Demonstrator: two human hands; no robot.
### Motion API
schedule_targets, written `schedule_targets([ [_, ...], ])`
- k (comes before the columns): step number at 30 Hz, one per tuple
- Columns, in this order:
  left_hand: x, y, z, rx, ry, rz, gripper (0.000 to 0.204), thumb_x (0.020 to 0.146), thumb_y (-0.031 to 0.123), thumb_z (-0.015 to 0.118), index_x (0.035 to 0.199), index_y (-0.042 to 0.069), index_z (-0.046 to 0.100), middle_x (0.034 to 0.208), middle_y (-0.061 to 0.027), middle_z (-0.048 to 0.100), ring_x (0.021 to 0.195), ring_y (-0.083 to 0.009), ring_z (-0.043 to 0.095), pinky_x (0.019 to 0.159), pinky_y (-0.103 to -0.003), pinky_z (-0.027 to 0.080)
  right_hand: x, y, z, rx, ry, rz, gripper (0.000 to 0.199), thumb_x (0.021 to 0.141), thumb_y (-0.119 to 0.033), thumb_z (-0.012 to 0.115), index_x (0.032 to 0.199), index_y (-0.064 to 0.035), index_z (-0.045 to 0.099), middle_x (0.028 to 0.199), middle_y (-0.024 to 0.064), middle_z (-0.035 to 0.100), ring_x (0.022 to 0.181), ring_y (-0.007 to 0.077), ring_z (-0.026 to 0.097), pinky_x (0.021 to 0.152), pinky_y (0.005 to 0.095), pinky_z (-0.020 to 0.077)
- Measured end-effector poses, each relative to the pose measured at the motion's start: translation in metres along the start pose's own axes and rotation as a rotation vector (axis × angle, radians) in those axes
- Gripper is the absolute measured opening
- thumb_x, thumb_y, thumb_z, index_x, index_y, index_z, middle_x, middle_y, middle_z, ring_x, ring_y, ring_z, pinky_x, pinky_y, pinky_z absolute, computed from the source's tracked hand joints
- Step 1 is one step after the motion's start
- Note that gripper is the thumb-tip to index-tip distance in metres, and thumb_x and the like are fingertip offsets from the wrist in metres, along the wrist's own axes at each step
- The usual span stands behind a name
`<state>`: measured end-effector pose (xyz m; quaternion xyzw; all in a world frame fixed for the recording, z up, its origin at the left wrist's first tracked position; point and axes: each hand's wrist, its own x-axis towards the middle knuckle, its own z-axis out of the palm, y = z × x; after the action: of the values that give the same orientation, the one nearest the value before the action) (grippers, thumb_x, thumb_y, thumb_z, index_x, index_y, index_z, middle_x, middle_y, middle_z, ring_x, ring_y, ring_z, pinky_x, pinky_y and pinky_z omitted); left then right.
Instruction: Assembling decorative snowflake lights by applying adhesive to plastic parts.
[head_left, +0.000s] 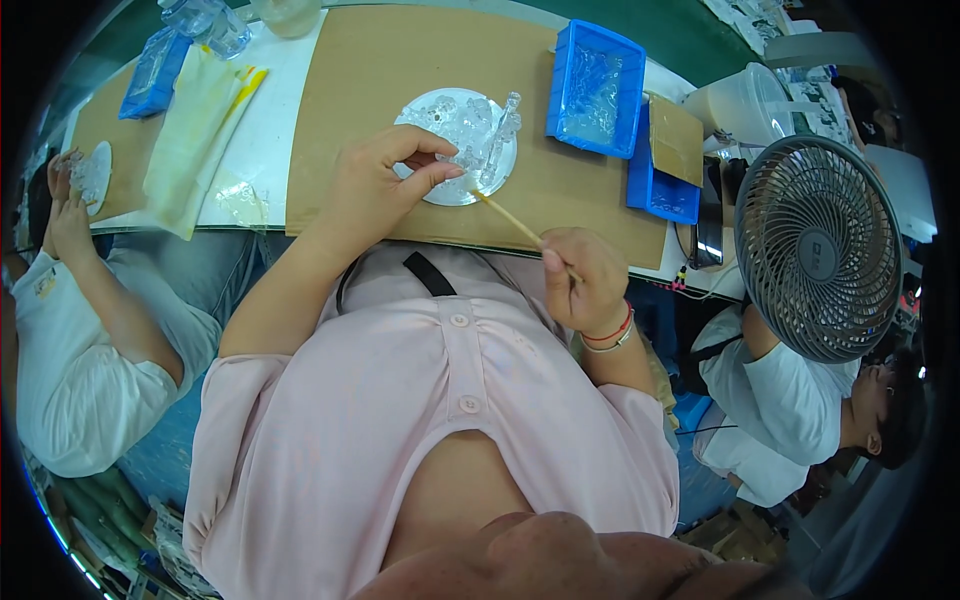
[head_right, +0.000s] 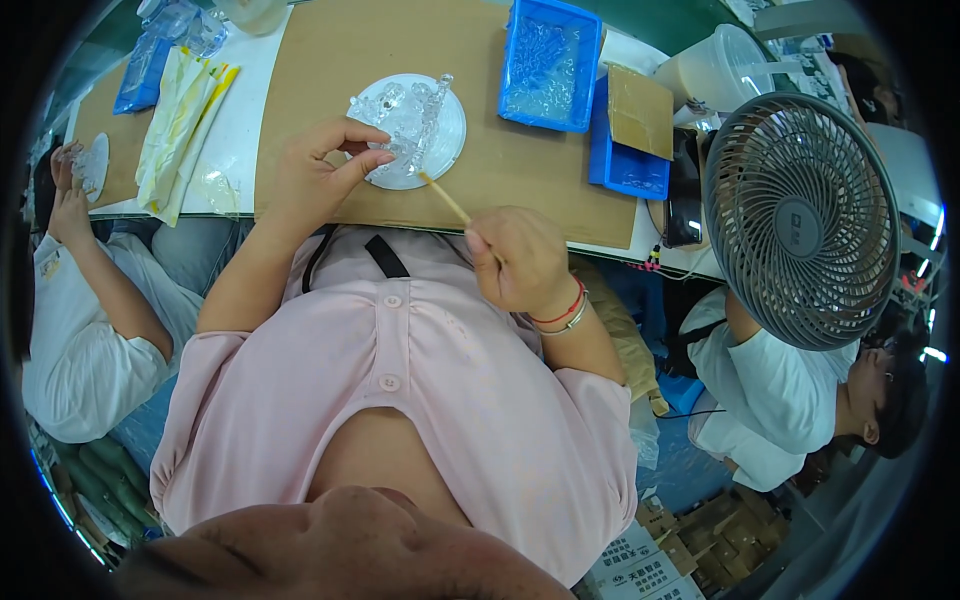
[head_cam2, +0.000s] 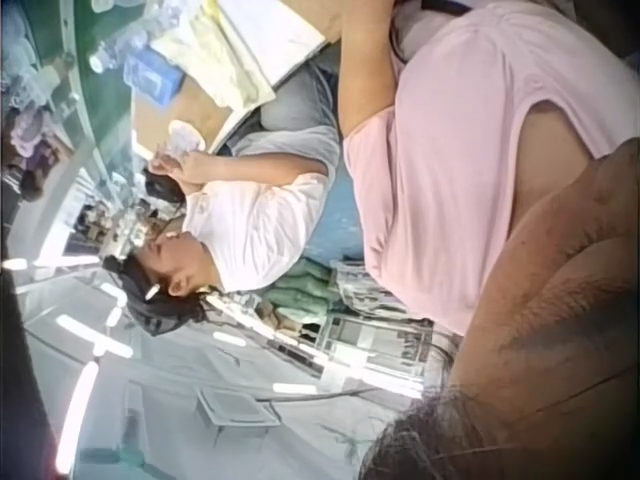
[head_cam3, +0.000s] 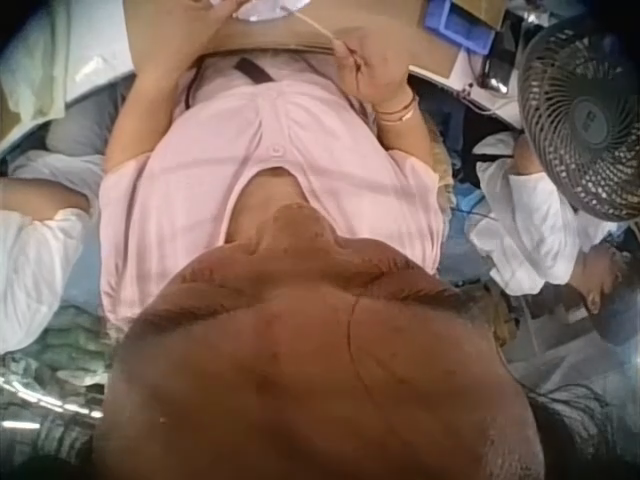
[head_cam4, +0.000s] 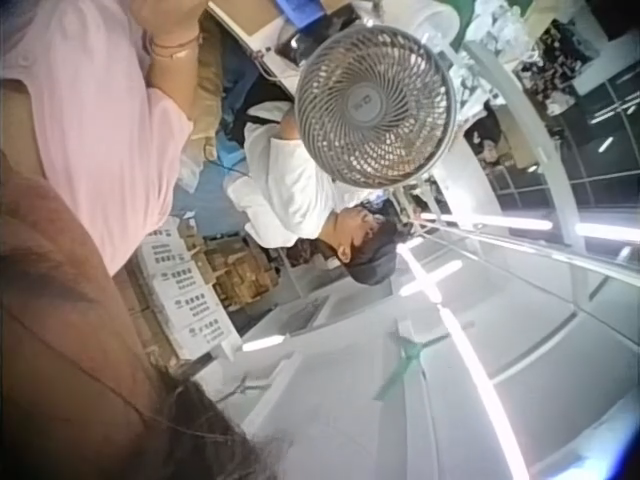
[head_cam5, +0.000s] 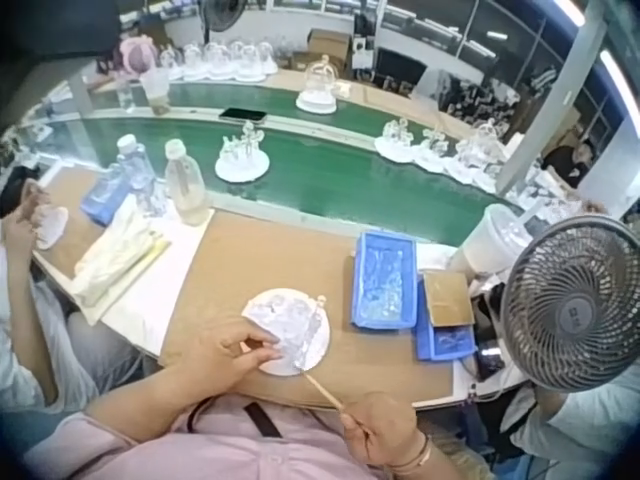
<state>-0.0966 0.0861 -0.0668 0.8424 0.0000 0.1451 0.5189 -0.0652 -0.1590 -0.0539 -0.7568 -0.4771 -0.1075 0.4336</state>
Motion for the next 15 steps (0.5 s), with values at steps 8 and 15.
schedule_targets([
  [8,0.002,0.001,0.000,0.017,-0.010,-0.022,0.017,0.075,0.012,0.078,0.088,0.005,0.071,0.084,-0.0059,0.070,0.070,-0.0143,0.067,0.064,-0.025,0.052,0.002,0.004,0.000,-0.023,0.083,0.056,0.003,0.086,-0.002,0.059,0.084,-0.0013,0.058,0.074,0.0131,0.064,0.060,0.0265,0.062,0.056,0.0322,0.0488],
  [15,0.001,-0.001,0.001,-0.017,-0.017,-0.020,0.017,0.075,0.012,0.077,0.089,0.004,0.071,0.085,-0.0061,0.070,0.070,-0.0142,0.067,0.064,-0.025,0.052,-0.005,0.008,0.006,0.086,0.111,0.232,0.010,0.095,-0.008,0.054,0.089,0.0001,0.057,0.074,0.0117,0.066,0.056,0.0110,0.059,0.051,0.0216,0.0456],
])
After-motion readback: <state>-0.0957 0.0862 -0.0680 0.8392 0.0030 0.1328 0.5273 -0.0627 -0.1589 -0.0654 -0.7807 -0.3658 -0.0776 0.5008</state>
